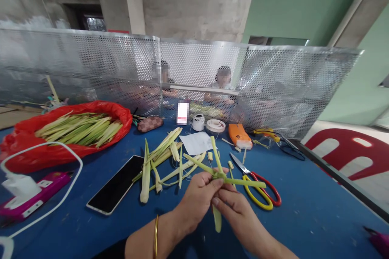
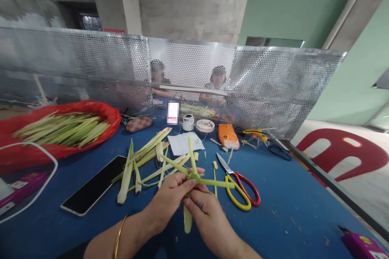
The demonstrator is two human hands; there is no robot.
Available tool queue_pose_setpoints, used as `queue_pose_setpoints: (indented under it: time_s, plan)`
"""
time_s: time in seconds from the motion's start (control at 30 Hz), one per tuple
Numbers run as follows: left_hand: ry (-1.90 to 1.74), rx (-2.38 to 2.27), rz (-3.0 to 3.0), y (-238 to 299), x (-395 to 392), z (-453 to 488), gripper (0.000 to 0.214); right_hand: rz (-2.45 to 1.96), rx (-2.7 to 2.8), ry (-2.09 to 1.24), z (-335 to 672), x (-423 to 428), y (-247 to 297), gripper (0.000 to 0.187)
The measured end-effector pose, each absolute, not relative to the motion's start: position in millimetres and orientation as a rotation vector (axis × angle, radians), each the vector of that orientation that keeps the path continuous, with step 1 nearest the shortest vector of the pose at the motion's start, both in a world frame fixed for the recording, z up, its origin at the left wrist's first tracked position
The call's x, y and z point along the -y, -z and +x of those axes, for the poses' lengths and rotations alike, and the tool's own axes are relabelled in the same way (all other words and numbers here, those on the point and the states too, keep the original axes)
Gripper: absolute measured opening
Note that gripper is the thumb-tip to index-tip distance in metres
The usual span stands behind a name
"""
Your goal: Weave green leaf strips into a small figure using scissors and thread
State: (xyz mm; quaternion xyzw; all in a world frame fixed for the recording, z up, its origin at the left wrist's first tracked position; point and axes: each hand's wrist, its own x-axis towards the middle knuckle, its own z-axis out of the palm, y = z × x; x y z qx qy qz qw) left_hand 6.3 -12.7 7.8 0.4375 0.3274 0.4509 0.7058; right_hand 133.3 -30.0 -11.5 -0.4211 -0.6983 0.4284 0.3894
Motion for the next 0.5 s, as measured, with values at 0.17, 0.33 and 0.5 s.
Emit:
queue_pose_setpoints:
  time_s: [0.17, 0.33, 0.5]
  plan:
    - [-1.066, -0.774, 0.915, -8, 3, -1, 0.040, -1.152, 1.679, -1.071, 143, 23, 5, 0.040]
    - [-0.967, -0.773, 0.976, -11, 4, -4, 0.031, -1.076, 1.087, -1.110, 150, 19, -3, 0.035]
    - [-0.931, -0.836, 0.905, -8, 11, 2, 0.027, -0.904, 0.949, -1.363, 144, 22, 3, 0.025]
